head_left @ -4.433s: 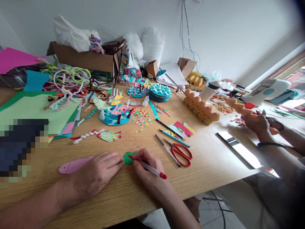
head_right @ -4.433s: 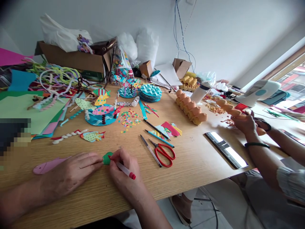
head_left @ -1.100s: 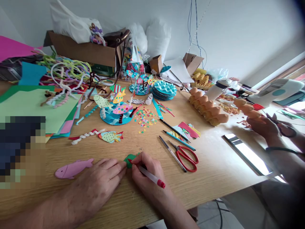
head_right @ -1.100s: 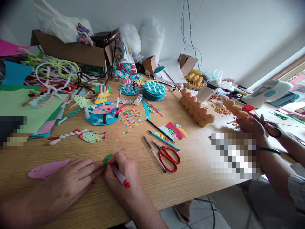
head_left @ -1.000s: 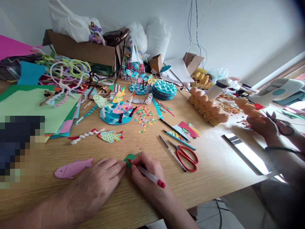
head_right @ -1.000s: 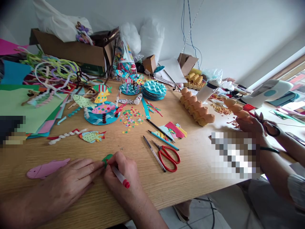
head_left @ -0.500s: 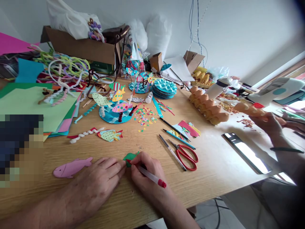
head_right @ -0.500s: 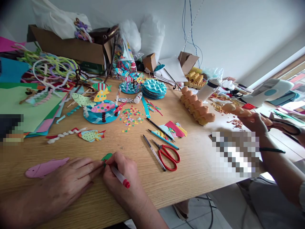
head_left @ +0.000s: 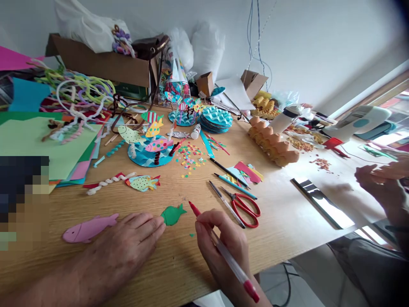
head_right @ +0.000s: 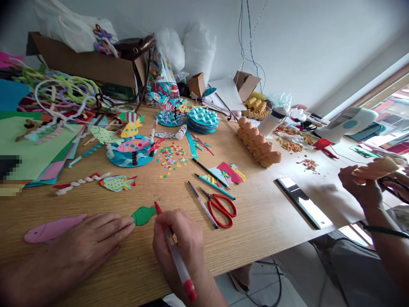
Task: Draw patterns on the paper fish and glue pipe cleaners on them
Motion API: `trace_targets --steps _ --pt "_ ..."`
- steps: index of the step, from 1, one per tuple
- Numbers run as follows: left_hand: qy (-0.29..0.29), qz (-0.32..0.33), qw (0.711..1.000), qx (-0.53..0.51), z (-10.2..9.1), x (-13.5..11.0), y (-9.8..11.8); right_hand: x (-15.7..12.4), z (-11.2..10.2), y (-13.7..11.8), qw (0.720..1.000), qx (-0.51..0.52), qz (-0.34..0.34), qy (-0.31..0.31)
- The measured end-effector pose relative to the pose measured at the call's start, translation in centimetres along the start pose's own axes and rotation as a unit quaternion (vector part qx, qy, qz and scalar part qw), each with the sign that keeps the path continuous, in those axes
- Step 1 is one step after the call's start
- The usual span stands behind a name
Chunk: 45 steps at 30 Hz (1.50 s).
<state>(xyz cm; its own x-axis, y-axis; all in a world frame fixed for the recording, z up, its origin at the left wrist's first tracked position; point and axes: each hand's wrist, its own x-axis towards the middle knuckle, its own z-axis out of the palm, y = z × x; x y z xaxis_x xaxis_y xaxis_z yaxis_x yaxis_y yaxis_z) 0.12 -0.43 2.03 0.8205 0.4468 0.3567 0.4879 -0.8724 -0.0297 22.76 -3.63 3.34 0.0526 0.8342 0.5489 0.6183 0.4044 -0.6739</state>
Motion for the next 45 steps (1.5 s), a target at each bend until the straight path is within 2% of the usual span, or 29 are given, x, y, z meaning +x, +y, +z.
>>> trace_targets --steps 4,7,10,13,16,21,25,28,30,32,35,37,38,40,43,45 --pt "0.008 0.006 1.0 0.002 -0.2 0.4 -0.1 -0.2 -1.3 1.9 0.997 -0.044 -0.055 -0.041" --pt "0.036 0.021 0.999 0.011 -0.2 0.6 -0.3 0.1 -2.5 3.0 0.991 -0.057 -0.066 -0.105" --pt "0.074 0.037 0.996 0.025 0.2 0.4 -0.5 0.5 -3.7 3.4 0.984 -0.066 -0.049 -0.155" --pt "0.062 0.045 0.997 0.025 0.8 0.0 -0.7 0.9 -4.3 3.4 0.978 -0.081 -0.004 -0.191" --pt "0.059 0.046 0.997 0.02 1.2 -0.3 -0.9 1.2 -4.1 3.5 0.972 -0.121 0.025 -0.202" --pt "0.06 0.044 0.997 0.006 1.1 -0.3 -0.9 1.3 -3.5 4.4 0.961 -0.199 0.034 -0.192" --pt "0.064 0.028 0.998 0.004 0.8 0.0 -0.7 1.5 -3.5 4.8 0.939 -0.266 0.047 -0.211" --pt "0.071 0.018 0.997 0.0 0.6 0.3 -0.6 1.5 -3.6 4.9 0.93 -0.285 0.054 -0.225" --pt "0.057 0.01 0.998 -0.018 0.6 0.4 -0.5 1.4 -3.6 4.9 0.935 -0.276 0.051 -0.214" --pt "0.039 -0.001 0.998 -0.042 0.4 0.5 -0.5 1.4 -3.6 4.7 0.952 -0.24 0.043 -0.185" --pt "0.008 -0.009 0.998 -0.063 0.1 0.5 -0.6 1.5 -3.7 3.9 0.983 -0.114 0.052 -0.131" --pt "-0.008 -0.009 0.997 -0.071 -0.2 0.5 -0.6 1.6 -3.6 3.2 0.99 0.013 0.094 -0.108" --pt "-0.012 -0.008 0.997 -0.073 -0.4 0.6 -0.7 1.7 -3.6 2.9 0.982 0.089 0.129 -0.102" --pt "-0.011 -0.006 0.997 -0.072 -0.6 0.6 -0.6 1.9 -3.4 2.4 0.941 0.254 0.2 -0.095" --pt "-0.015 -0.011 0.998 -0.064 -0.9 0.7 -0.4 2.1 -3.1 2.4 0.837 0.466 0.27 -0.097" --pt "-0.025 -0.016 0.998 -0.055 -0.9 0.8 -0.3 2.1 -2.8 2.5 0.778 0.542 0.301 -0.102"
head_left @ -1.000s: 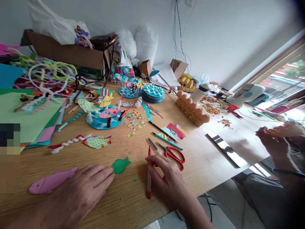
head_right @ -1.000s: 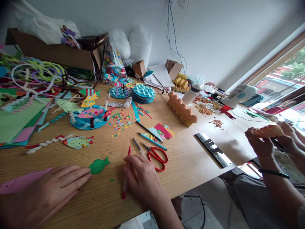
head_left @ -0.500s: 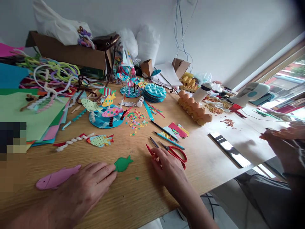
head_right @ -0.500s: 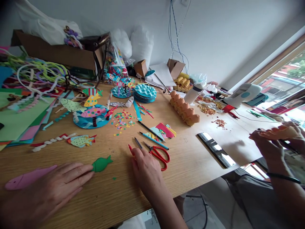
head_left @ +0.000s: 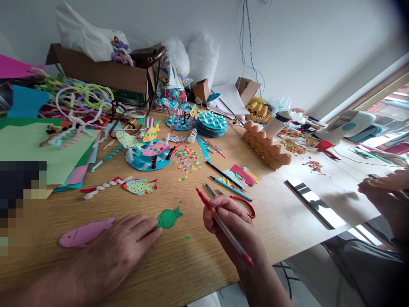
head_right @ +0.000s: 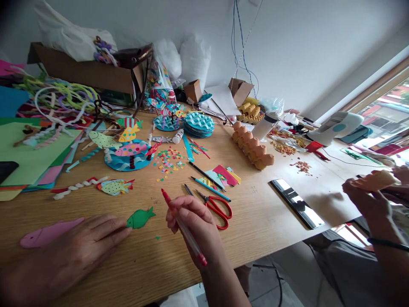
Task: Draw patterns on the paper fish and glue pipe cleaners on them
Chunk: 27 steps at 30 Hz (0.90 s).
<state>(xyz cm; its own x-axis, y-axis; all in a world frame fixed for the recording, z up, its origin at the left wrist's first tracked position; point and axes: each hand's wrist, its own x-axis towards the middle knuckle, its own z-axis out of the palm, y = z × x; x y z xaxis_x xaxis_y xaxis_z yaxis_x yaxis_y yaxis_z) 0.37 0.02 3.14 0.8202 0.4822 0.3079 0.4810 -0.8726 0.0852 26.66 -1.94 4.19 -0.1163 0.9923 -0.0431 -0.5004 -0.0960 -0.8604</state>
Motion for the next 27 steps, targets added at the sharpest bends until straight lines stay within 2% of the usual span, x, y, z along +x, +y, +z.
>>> trace_targets --steps 4,9,11,13,15,19,22,27 --pt "0.016 0.005 1.0 0.012 0.3 0.0 0.0 0.2 0.0 0.5 0.996 0.077 0.041 -0.002" --pt "0.009 -0.004 1.0 0.015 0.5 0.2 -0.1 0.7 1.1 0.7 0.998 0.056 0.019 -0.001" --pt "0.002 -0.005 1.0 0.018 0.4 0.4 0.0 1.0 1.6 0.8 1.0 -0.011 -0.009 0.019" --pt "-0.011 -0.008 1.0 0.02 0.4 0.4 0.1 1.2 2.1 1.0 0.991 -0.123 -0.036 0.045" --pt "-0.018 -0.01 1.0 0.023 0.4 0.4 0.2 1.3 2.5 1.5 0.969 -0.238 -0.046 0.051" --pt "-0.02 -0.006 0.999 0.027 0.7 0.1 0.3 1.2 3.1 2.9 0.92 -0.39 -0.043 0.009" --pt "-0.004 -0.001 1.0 0.024 0.8 0.0 0.2 1.0 3.4 3.9 0.89 -0.45 -0.065 -0.013" --pt "0.023 0.0 0.999 0.026 1.1 -0.1 0.2 1.1 3.5 4.5 0.876 -0.477 -0.076 -0.024"
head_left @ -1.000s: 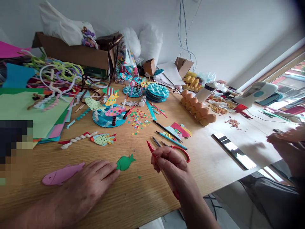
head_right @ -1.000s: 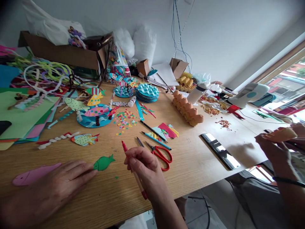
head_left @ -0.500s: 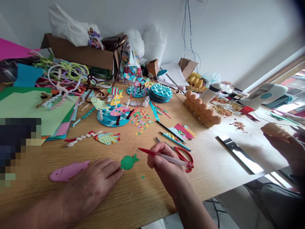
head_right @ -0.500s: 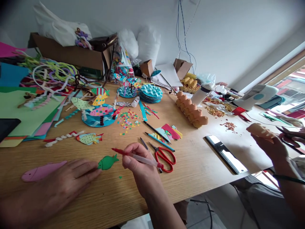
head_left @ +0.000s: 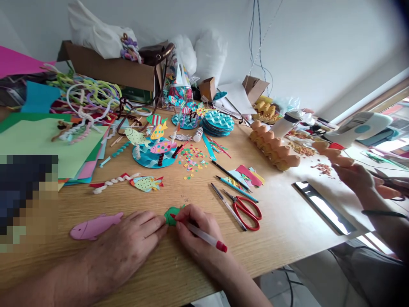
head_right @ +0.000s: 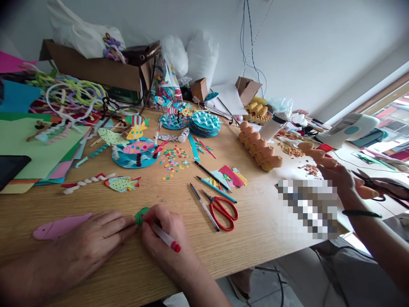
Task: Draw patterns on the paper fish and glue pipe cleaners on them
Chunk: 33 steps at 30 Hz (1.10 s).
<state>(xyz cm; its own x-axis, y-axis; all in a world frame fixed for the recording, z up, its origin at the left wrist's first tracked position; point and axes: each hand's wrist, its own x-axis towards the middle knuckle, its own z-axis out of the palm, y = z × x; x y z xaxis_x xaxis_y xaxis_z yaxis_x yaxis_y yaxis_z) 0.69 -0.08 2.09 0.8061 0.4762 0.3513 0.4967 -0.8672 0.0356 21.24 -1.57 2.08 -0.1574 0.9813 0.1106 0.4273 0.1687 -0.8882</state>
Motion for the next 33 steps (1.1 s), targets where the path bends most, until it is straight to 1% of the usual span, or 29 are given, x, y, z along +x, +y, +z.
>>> trace_targets --steps 3,6,10,15,17,21,33 --pt "0.02 0.003 1.0 0.006 0.19 0.04 0.02 0.12 0.16 0.0 1.0 -0.023 0.021 0.005" --pt "0.036 0.006 0.999 0.011 0.19 0.16 0.03 0.14 0.31 0.07 0.999 -0.043 0.018 0.012" --pt "0.035 0.007 0.999 0.005 -0.04 0.24 0.08 0.08 0.48 0.21 0.999 -0.042 0.007 0.011" --pt "0.013 0.0 1.0 0.009 -0.03 0.17 0.1 0.09 0.55 0.36 0.999 -0.04 -0.005 0.005" --pt "0.014 0.004 1.0 0.011 0.02 0.19 0.08 0.09 0.55 0.41 0.999 -0.042 -0.007 0.006" --pt "0.024 0.0 1.0 0.008 0.03 0.26 0.04 0.07 0.54 0.47 0.999 -0.045 -0.003 0.003" --pt "0.02 0.004 1.0 0.014 0.24 0.0 0.14 0.03 0.71 0.57 0.997 -0.07 0.014 -0.001"
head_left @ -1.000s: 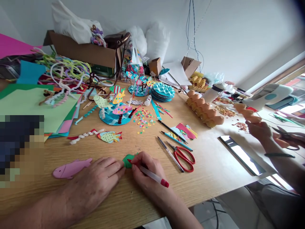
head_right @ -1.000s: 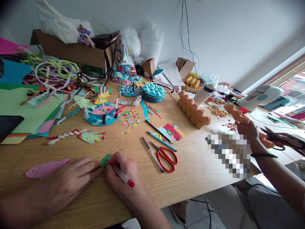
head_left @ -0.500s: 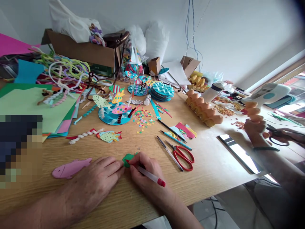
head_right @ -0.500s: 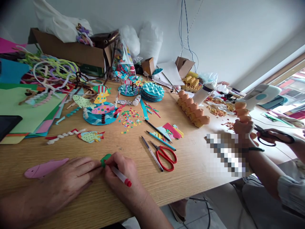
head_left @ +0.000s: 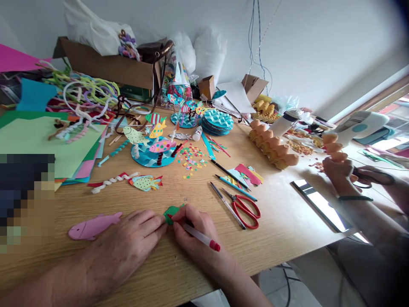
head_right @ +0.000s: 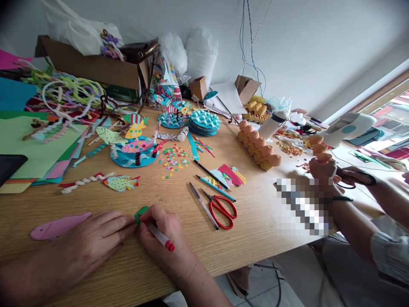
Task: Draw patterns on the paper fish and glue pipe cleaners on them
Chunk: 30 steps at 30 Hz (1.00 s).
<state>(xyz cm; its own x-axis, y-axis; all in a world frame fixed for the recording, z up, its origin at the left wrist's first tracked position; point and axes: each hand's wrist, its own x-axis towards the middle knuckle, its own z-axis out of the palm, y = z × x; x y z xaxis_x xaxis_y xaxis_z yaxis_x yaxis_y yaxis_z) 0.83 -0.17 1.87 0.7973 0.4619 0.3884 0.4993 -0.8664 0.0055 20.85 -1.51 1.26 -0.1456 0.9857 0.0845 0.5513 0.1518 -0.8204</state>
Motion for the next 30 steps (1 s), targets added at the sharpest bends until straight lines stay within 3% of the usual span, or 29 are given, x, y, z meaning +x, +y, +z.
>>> trace_targets --steps 7,13,30 --pt "0.004 -0.002 1.0 -0.003 0.09 -0.09 -0.05 -0.08 -0.07 -0.19 1.0 -0.004 0.006 0.003" --pt "-0.041 -0.014 0.999 -0.014 0.08 -0.26 -0.1 -0.11 -0.07 -0.09 1.0 -0.004 -0.01 0.021" --pt "-0.002 0.007 1.0 0.008 -0.16 -0.04 -0.14 -0.3 -0.05 -0.19 1.0 0.007 -0.011 0.023"
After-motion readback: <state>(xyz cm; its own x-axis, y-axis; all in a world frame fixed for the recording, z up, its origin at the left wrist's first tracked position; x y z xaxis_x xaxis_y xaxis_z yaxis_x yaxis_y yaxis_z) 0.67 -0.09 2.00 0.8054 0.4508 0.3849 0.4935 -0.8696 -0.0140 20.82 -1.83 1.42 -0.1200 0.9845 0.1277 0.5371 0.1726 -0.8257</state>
